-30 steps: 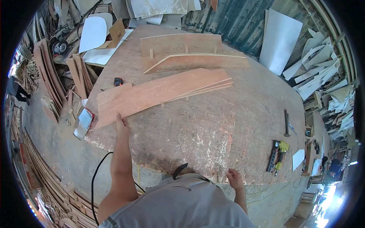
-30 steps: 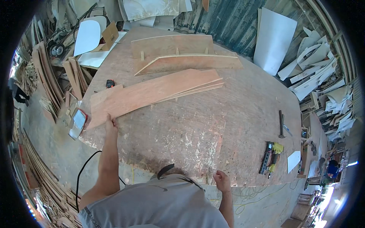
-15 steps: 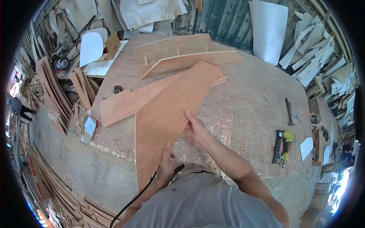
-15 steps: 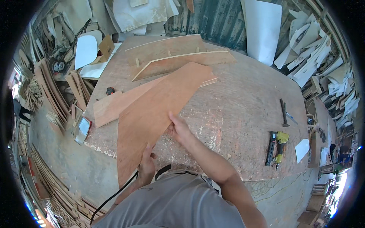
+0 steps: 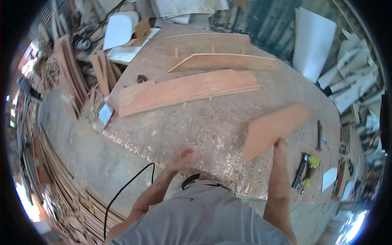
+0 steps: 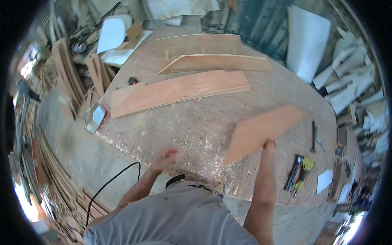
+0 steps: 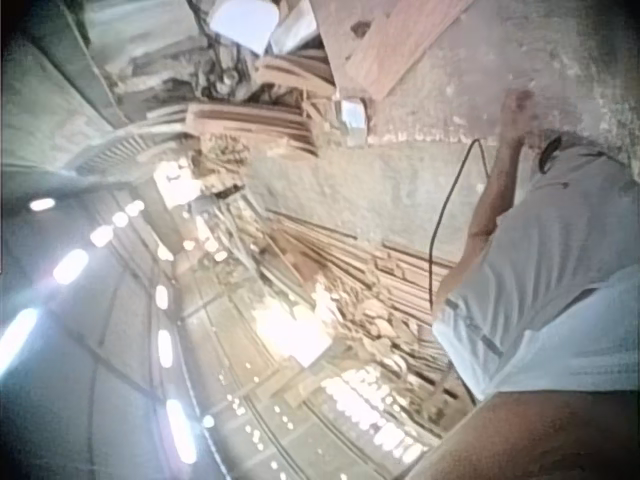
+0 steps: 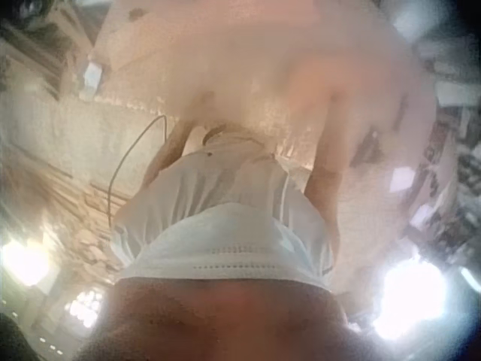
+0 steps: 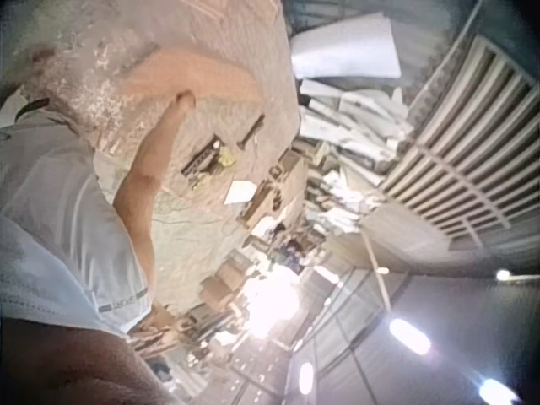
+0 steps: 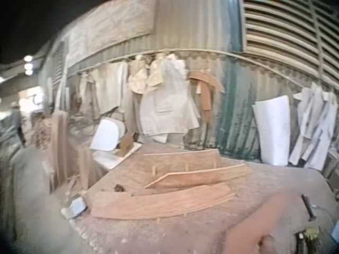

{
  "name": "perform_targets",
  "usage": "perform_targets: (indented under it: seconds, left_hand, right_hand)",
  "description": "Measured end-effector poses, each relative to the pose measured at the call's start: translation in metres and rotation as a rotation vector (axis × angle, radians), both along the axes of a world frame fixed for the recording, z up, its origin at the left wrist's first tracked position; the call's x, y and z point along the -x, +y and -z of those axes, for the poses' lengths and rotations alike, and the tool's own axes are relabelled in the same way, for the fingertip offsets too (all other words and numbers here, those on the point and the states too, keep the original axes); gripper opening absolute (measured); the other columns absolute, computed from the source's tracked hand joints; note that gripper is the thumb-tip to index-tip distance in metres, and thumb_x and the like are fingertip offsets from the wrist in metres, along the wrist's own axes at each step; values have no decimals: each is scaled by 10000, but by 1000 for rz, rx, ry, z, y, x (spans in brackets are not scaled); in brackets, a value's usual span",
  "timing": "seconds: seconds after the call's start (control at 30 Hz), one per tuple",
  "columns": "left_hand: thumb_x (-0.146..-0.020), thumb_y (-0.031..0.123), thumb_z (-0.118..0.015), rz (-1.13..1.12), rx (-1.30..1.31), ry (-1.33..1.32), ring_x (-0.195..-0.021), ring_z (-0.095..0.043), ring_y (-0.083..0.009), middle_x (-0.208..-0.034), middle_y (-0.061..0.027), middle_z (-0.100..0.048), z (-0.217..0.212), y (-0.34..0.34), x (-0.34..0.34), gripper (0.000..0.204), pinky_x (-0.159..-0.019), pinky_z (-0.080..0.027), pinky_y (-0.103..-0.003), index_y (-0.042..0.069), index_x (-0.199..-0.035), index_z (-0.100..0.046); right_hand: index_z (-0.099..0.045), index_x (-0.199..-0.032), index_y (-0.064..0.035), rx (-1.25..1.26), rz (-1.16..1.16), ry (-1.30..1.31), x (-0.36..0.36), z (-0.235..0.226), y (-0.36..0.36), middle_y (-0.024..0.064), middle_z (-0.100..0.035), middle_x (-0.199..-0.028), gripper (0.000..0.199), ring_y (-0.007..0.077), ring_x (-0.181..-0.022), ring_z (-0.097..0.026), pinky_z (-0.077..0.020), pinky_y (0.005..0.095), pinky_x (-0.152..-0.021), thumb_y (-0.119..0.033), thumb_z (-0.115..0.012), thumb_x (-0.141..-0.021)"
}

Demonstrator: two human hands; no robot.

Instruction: The person assembles a wooden structure by aligning thin wooden strips and planks on a workbench. They use a pneumatic nail gun to fasten the pieces together, occasionally using a hammer to adjust the fit of the wood. The person works methodically, securing multiple joints to build the frame.

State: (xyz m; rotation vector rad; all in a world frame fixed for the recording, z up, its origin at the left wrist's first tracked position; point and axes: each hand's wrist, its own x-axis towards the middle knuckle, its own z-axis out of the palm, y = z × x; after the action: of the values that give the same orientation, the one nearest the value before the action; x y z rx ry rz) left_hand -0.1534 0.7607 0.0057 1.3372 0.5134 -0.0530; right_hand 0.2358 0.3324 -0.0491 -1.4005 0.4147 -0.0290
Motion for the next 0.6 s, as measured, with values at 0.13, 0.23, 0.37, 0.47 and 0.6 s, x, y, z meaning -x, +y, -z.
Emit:
perform_targets:
  seconds: [0.13, 0.23, 0.37, 0.47, 0.6]
  left_hand:
    - [-840, 239, -742, -616, -357, -22, -994, -603, -150, -1045, -77, -649, 88, 87, -40, 424, -851, -506, -306, -13, -1151, -602]
    - [-792, 308, -779, -837, -586, 0, -1067, -606, -253, -1127, -162, -639, 91, 156, -88, 587, -929, -483, -349, -55, -1202, -568]
    - [-722, 382, -811, -786, -795, 209, -1194, -530, -364, -1253, -235, -567, 83, 226, -136, 787, -1026, -423, -417, -36, -1310, -497]
    - [-709, 396, -805, -516, -1035, 325, -1295, -437, -355, -1375, -246, -460, 45, 251, -157, 878, -1068, -378, -427, -27, -1374, -419]
    - [-689, 413, -802, -202, -1419, 526, -1325, -391, -353, -1409, -225, -411, 58, 323, -179, 902, -1058, -375, -425, 31, -1397, -393]
  right_hand:
    - [-443, -1275, -129, 73, -127, 105, 48, 22, -29, 19, -582, -1155, 354, 148, -957, -573, -467, 296, -757, -241, -565, -962]
    - [-527, -1242, -75, 341, -293, 184, 129, 22, -4, 16, -598, -910, 303, 127, -766, -576, -480, 266, -624, -158, -577, -955]
    - [-530, -1273, -70, 357, -600, 115, 231, 38, -7, 43, -593, -954, 393, 128, -786, -571, -484, 272, -634, -208, -642, -921]
    - [-537, -1212, -34, 575, -508, 194, 299, 39, -9, 58, -609, -931, 392, 122, -753, -572, -475, 271, -595, -221, -683, -899]
    - [-554, -1159, -32, 372, -455, 233, 358, 74, -87, 64, -627, -900, 355, 123, -677, -575, -461, 255, -529, -218, -696, -893]
